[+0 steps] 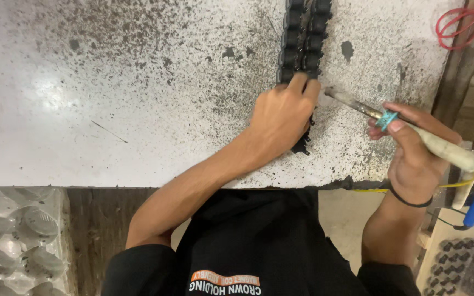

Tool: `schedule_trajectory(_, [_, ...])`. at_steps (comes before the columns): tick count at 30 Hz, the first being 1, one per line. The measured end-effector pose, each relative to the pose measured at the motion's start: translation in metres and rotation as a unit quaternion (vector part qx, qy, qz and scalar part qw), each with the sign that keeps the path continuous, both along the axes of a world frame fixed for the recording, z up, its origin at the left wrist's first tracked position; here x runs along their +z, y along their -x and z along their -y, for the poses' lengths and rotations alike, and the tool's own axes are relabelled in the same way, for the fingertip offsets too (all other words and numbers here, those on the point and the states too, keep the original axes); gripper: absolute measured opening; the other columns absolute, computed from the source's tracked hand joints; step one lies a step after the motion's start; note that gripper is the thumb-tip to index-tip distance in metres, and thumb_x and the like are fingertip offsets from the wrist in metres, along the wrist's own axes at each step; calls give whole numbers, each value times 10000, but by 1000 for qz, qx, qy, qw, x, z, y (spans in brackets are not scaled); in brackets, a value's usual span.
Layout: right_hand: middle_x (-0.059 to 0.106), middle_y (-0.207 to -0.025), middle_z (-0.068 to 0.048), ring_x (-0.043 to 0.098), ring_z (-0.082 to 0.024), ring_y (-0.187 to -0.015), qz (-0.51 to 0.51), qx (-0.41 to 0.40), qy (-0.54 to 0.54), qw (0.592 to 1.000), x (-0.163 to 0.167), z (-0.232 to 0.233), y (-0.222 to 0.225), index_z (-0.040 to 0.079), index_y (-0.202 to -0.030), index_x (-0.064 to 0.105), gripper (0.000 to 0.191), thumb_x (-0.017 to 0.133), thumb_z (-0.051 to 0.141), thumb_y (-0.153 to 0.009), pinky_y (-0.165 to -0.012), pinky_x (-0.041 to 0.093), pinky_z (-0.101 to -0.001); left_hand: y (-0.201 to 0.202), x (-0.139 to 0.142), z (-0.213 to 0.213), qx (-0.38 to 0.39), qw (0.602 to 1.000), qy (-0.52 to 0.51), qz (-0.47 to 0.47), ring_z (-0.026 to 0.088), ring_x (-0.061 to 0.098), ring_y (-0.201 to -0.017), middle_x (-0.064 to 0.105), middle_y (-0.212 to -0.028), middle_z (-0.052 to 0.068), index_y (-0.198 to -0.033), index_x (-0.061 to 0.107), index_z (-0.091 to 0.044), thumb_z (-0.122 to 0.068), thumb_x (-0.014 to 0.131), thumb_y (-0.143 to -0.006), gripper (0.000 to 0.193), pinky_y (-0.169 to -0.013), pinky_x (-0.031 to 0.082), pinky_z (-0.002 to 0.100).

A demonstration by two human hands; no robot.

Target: The person solders copper wire leads onto black plastic rotor components at a workbench using a soldering iron, then arranges the finished parts into rows and trays. They move batches of components aside, place parts one at a time on the bench, and work along a row of assembled units.

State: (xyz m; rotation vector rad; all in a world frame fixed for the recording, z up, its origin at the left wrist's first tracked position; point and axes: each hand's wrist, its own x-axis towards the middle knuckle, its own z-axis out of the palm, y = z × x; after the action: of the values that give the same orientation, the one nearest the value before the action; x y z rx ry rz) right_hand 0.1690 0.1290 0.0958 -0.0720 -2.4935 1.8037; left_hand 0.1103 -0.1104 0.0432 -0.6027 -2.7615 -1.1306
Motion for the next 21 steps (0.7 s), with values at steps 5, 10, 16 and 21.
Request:
schedule_trajectory(5, [705, -1072, -227, 704, -299, -815, -49, -46, 191, 979, -35, -2, -1, -165, -1183, 676, 301, 658, 91, -1025, -745, 594, -374, 9, 30, 18, 31, 990, -102, -94, 255, 668, -660, 622, -794, 77, -1104, 601, -34, 57, 668, -868, 262, -477, 512, 403])
schedule_trajectory(10, [692, -1073, -234, 717, -311, -829, -77, -44, 136, 987, -49, -5, 4, -174, -1175, 678, 310, 654, 83, -1004, -740, 603, -381, 38, 4, 3, 88, 977, -53, -188, 307, 698, -878, 613, -972, 89, -1027, 655, -40, 39, 665, -725, 311, -538, 574, 354])
schedule_trajectory(16, [690, -1065, -224, 726, -305, -858, -63, -32, 123, 990, -42, 2, 13, -167, -1174, 678, 289, 657, 67, -1005, -765, 615, -375, 37, -40, -10, 42, 996, -7, -78, 260, 696, -851, 591, -1029, 128, -928, 719, -6, 5, 706, -775, 154, -534, 595, 369])
schedule_trajectory(21, [706, -1012, -212, 724, -274, -845, -34, -22, 73, 997, -23, 15, 23, -163, -1187, 701, 284, 658, 56, -1011, -803, 618, -347, 35, -53, -20, 29, 996, -5, -83, 275, 693, -869, 602, -1010, 135, -940, 735, -1, 1, 709, -759, 183, -563, 605, 384])
